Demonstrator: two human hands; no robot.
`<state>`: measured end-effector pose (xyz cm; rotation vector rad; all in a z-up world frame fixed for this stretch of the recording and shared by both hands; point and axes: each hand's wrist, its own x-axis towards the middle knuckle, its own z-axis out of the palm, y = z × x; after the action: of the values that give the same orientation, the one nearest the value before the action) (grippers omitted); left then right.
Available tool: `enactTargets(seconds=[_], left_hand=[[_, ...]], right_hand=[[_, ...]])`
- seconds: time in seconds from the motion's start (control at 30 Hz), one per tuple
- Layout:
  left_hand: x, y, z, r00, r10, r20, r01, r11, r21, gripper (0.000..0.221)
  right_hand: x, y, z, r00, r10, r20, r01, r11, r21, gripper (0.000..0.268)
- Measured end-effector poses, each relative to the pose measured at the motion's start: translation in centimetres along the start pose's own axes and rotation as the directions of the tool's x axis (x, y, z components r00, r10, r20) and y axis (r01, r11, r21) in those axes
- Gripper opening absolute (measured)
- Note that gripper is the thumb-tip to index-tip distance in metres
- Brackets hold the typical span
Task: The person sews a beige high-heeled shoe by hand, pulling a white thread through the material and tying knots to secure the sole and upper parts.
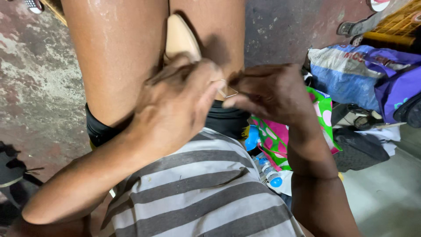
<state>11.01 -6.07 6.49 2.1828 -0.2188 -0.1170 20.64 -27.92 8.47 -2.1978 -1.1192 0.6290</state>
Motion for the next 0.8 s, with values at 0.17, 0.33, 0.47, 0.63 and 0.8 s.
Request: enactTargets(seconds=[0.17, 0.33, 0.47, 0.63, 0.8], left_hand=[[-1.5, 0.4, -1.8, 0.954, 0.056, -0.295, -0.091, 0.99, -0.105, 0.024], [-3.0, 0.3, -2.8, 0.95, -0.274, -0.147, 0.101, 0.719, -0.687, 0.026], [-3.6, -0.1, -2.8, 0.955, -0.285, -0.08, 0.091, 0.538, -0.838, 0.027], [-2.9, -0.6, -2.8, 0.972, -0.221, -0.083, 0.065, 0.588, -0.806, 0.037], [-2.7, -0.5, -3.1, 0.986, -0.086, -0.146, 0.013, 0.898, -0.439, 0.045]], right_hand=[[1.4, -1.1, 2.7, 0.926, -0.143, -0.35, 0.258, 0.916, 0.306, 0.045], [1.8, -2.8, 4.2, 0.971, 0.062, -0.229, 0.027, 0.93, 0.366, 0.026], [1.3, -2.7, 4.5, 0.988, 0.087, -0.128, -0.026, 0.909, 0.417, 0.012], [-0.5, -2.2, 4.4, 0.884, 0.366, 0.291, -0.395, 0.255, 0.883, 0.012], [-2.4, -1.9, 2.9, 0.915, 0.269, 0.3, -0.302, -0.036, 0.953, 0.02]])
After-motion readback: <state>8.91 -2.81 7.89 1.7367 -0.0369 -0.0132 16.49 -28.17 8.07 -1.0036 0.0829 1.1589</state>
